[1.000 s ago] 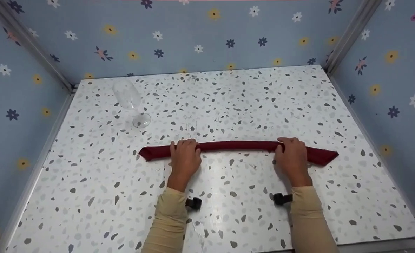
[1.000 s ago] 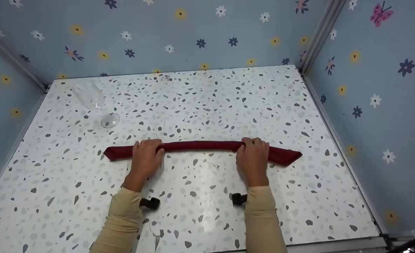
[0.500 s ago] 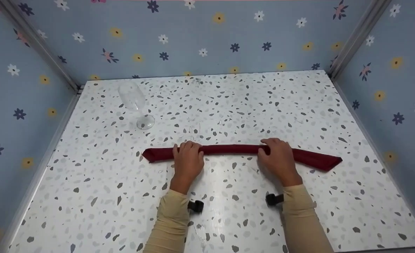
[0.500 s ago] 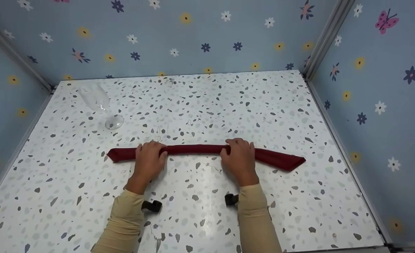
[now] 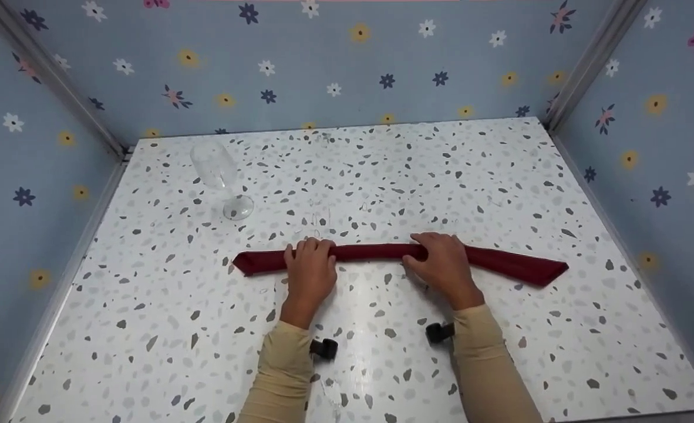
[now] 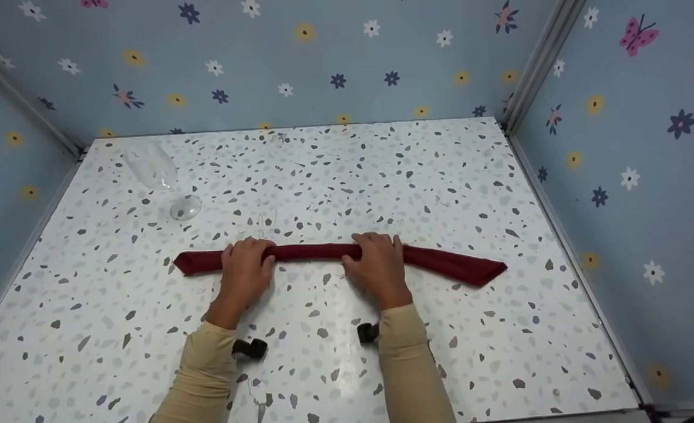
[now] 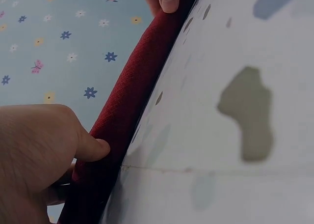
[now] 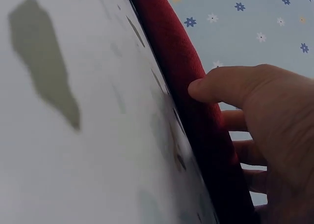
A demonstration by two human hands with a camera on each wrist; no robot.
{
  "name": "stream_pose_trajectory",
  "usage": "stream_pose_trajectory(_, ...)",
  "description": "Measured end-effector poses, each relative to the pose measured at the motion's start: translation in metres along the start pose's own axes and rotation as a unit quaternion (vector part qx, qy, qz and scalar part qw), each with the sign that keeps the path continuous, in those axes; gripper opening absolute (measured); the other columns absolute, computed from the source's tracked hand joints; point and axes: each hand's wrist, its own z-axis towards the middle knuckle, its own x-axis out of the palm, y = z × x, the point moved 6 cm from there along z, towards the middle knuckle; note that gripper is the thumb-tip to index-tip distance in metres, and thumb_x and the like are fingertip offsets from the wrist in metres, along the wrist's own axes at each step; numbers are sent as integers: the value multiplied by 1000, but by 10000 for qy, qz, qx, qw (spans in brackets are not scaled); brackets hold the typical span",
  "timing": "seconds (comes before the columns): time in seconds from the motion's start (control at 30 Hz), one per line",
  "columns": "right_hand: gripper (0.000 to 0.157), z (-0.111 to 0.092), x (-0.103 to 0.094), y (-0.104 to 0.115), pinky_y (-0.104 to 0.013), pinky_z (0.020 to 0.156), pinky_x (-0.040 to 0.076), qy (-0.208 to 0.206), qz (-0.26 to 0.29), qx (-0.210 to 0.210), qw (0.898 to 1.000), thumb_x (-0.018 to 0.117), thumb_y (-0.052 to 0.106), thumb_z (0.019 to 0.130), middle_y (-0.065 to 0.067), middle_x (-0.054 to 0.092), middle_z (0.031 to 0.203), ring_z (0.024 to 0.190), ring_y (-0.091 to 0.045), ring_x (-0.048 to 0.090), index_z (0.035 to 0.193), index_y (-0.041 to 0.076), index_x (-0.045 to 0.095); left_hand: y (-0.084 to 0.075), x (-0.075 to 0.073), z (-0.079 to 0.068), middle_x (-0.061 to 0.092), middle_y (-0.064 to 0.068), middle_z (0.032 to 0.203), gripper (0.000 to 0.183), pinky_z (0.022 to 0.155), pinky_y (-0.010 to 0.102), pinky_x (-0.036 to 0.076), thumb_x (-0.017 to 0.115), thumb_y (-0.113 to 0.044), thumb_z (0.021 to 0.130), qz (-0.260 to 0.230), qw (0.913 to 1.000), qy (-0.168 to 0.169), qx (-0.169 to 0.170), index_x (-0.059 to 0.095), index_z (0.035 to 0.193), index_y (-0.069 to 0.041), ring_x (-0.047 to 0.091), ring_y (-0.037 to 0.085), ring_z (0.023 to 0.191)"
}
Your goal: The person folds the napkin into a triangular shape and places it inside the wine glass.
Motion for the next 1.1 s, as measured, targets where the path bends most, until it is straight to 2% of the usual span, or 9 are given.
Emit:
stream_pose_trajectory(0.27, 46, 0, 4, 10, -52, 100, 38, -77, 24, 41, 10000, 77, 31, 86, -13, 68, 116, 109, -34, 61, 127, 10, 70, 4, -2, 0, 63, 11, 108, 25, 111, 63, 23, 68, -11, 93, -155, 9998, -92, -11, 70, 118, -11, 55, 32, 113)
stream_pose_trajectory(0.57, 45, -10, 10, 9, -47, 107, 27, -68, 262, 201, 9994, 71, 32, 91, -8, 61, 112, 108, -28, 53, 129, 8, 68, 2, -2, -4, 62, 11, 103, 23, 108, 63, 25, 70, -9, 91, -212, 9995, -226, 89, 72, 113, -10, 56, 31, 108)
stream_pose_trajectory(0.77, 51, -15, 10, 5, -47, 105, 28, 100, 183, 376, 9991, 69, 34, 92, -8, 56, 109, 105, -27, 49, 133, 5, 65, -2, 0, -4, 63, 9, 103, 22, 108, 63, 26, 72, -9, 89, -278, 9992, -224, 177, 72, 112, -12, 57, 31, 108)
stream_pose_trajectory(0.93, 42, -15, 7, 3, -46, 100, 31, 162, 257, 477, 9984, 69, 35, 90, -4, 54, 102, 99, -25, 47, 120, 6, 71, -3, 1, -3, 63, 8, 101, 22, 107, 64, 27, 73, -10, 89, -340, 9988, -263, 235, 73, 111, -13, 57, 29, 106)
stream_pose_trajectory(1.1, 31, -12, 6, 1, -46, 100, 31, 95, 336, 442, 9984, 71, 35, 89, -3, 55, 105, 100, -24, 48, 108, 10, 74, -3, 1, -1, 63, 8, 101, 22, 108, 63, 26, 73, -9, 88, -374, 9986, -308, 223, 73, 110, -13, 57, 29, 106)
